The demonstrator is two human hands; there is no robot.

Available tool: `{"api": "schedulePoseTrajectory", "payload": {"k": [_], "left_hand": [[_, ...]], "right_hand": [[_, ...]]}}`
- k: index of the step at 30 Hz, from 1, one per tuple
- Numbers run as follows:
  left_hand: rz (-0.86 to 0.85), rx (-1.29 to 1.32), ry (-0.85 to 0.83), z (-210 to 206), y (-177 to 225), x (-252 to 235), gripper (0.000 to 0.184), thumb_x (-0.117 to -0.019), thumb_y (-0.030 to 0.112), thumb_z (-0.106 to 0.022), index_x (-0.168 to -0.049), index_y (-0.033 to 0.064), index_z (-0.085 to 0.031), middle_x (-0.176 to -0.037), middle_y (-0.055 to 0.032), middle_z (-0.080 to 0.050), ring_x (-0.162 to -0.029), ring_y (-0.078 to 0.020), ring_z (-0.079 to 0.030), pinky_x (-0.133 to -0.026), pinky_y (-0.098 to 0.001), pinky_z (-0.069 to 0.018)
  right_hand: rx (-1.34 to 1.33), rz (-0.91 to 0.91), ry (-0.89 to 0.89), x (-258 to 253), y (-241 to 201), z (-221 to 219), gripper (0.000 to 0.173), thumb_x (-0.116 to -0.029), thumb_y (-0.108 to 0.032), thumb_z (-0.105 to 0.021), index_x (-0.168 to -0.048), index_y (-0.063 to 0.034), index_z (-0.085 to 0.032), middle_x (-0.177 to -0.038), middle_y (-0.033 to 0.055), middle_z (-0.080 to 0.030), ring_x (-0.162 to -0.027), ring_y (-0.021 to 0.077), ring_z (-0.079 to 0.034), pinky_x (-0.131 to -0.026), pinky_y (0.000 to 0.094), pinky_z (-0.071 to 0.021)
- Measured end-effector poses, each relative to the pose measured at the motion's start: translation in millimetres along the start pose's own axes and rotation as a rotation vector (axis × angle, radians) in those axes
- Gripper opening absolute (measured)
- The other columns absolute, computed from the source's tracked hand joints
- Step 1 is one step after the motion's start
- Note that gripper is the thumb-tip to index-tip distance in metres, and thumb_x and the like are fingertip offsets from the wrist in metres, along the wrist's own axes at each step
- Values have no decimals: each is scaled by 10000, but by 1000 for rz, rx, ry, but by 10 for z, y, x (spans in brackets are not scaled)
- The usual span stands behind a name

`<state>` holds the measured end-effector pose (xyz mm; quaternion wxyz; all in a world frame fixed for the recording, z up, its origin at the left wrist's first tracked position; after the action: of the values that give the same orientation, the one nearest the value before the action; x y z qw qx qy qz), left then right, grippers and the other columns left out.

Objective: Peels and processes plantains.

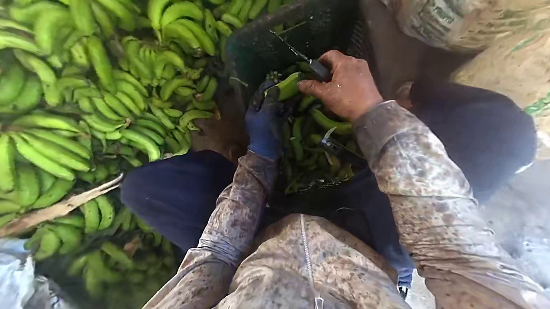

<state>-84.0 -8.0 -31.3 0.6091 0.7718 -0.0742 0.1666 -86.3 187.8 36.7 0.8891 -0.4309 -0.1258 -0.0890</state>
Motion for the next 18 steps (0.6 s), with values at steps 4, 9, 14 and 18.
{"api": "schedulePoseTrajectory", "payload": {"k": [4, 9, 14, 18], "left_hand": [[7, 14, -56, 198, 84, 506, 373, -1008, 190, -646, -1340, 34, -581, -1039, -110, -677, -826, -208, -685, -761, -409, -622], [63, 67, -455, 474, -38, 637, 573, -1114, 445, -207, -1403, 58, -515, -1222, -103, -667, -1085, -195, -657, -945, -404, -563], [164, 30, -383, 398, -196, 826, 430, -1123, 413, -259, -1272, 146, -561, -896, -21, -667, -715, -115, -648, -624, -307, -584], [261, 217, -227, 553, -250, 729, 468, -1122, 425, -253, -1145, 106, -594, -760, -36, -609, -573, -133, -584, -478, -278, -526]], "right_hand": [[-62, 174, 49, 246, -261, -281, 359, -974, -402, -689, -1084, -61, -711, -929, 99, -696, -858, 213, -658, -833, 431, -519], [-13, 355, -121, 621, -421, -601, 324, -939, -360, -746, -953, -37, -733, -804, 82, -678, -730, 172, -615, -738, 407, -498], [-218, 158, 134, 843, -337, -897, 377, -936, -374, -749, -1137, -56, -728, -986, 102, -742, -896, 191, -703, -885, 431, -558], [-299, 80, 169, 1155, -74, -1037, 477, -1056, -456, -521, -1292, -58, -639, -963, 89, -699, -828, 173, -672, -800, 413, -570]]}}
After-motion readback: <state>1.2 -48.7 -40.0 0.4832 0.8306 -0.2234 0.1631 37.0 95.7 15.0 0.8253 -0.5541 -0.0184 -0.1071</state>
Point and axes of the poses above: each hand's wrist, its own x-axis away from the middle knuckle, its own z-axis out of the back of the hand, y = z × x, the point moved 9 cm from there along -x, towards the middle knuckle
